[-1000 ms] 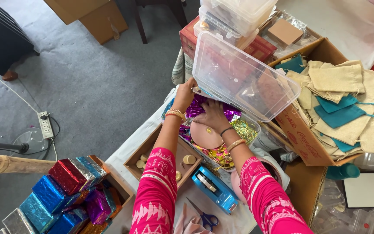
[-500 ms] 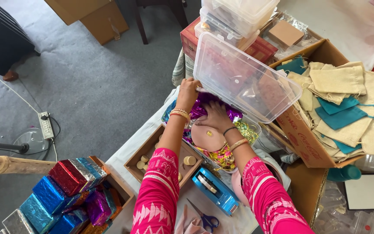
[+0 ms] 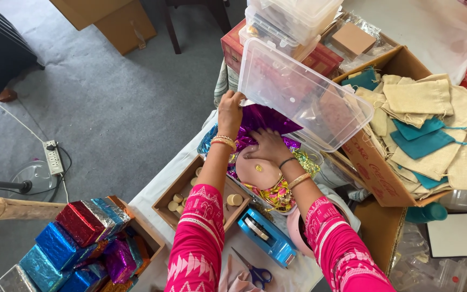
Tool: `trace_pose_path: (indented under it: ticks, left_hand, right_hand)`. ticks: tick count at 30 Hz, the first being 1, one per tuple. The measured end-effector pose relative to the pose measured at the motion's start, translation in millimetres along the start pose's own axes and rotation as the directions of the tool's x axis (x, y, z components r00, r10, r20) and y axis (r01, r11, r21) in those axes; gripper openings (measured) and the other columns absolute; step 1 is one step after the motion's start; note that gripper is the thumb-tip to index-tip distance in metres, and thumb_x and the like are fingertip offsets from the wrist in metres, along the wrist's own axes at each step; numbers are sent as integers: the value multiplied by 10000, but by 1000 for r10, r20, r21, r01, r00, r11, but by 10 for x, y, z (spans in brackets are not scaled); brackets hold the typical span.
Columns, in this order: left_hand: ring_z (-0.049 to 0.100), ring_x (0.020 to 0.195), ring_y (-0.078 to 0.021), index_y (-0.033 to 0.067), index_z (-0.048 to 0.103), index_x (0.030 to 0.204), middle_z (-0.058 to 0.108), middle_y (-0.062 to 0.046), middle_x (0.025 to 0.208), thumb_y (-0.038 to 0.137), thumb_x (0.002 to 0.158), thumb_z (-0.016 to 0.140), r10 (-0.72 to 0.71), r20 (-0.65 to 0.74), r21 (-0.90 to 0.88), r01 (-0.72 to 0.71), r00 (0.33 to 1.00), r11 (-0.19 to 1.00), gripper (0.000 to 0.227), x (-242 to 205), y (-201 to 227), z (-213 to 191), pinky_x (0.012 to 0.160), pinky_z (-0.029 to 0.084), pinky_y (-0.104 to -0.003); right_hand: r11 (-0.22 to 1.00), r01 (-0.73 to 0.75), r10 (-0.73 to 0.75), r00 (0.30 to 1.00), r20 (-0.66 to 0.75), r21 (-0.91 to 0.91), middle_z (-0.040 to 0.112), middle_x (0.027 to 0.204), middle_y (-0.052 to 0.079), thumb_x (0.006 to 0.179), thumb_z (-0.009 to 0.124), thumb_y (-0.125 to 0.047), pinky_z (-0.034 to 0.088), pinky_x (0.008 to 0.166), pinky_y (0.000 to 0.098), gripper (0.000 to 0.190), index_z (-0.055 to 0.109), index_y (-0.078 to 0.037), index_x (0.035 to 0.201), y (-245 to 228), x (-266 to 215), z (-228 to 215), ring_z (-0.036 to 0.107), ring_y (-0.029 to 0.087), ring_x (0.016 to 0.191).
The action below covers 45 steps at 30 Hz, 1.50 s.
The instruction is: Wrapping small cardboard boxes and products in decorative foil and securing them with tape and bows.
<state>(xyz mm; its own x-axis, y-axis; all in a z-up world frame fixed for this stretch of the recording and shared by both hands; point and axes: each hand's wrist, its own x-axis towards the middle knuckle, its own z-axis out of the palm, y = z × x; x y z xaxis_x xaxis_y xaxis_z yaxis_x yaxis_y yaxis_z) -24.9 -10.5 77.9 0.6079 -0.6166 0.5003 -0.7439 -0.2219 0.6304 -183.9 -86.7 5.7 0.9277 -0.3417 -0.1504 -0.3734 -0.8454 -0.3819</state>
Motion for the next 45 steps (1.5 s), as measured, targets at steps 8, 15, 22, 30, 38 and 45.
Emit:
trace_pose_path:
  ticks: [8,15,22,30,38,45]
  left_hand:
    - [622,950,-331,72,719,986,622,-111,920,-124,775,664,77,-70,-9,-78,995,997,293,215,234,-208,863,519,-440]
    - [618,958,-314,60,688,1010,626,-94,956,-119,759,705,190,-126,-44,-197,974,979,309,457,797,-762,855,526,-427]
    - [626,990,-276,69,687,1121,630,-79,1019,-136,795,713,298,-295,0,-312,908,950,386,458,1293,-1545,862,558,-408]
    - [643,1012,-273,69,707,1146,635,-91,1037,-130,753,730,259,-309,112,-235,915,965,440,-380,1342,-2272,880,566,-395]
    - [667,993,-259,64,707,1098,648,-99,1015,-110,729,770,136,-327,160,-88,935,983,413,-1558,1234,-2542,852,575,-376]
    - [681,972,-280,53,719,1063,670,-105,992,-160,648,686,-36,-250,149,75,968,986,468,-2575,1191,-2765,834,567,-380]
  right_hand:
    - [1000,30,-30,998,-60,-3,528,1448,182,622,804,-730,347,1097,568,1070,510,-118,1449,97,45,141,442,428,1348]
    - [998,-57,57,997,49,-5,523,1470,140,669,734,-744,365,1090,561,1003,498,-203,1479,37,9,62,458,396,1342]
    - [994,-41,40,999,6,105,527,1467,128,696,735,-743,328,1116,567,998,454,-220,1498,168,51,165,454,380,1365]
    - [996,80,-85,923,-375,-28,541,1356,185,658,820,-645,363,1054,562,1002,409,-195,1454,-73,12,99,475,397,1269]
    - [960,117,-195,931,-308,-255,472,1455,118,780,688,-640,244,1115,618,797,451,-266,1444,-273,223,645,366,380,1386]
    - [891,161,-236,963,-129,-425,377,1600,63,903,540,-667,71,1182,700,687,474,-334,1501,-264,490,1220,215,384,1526]
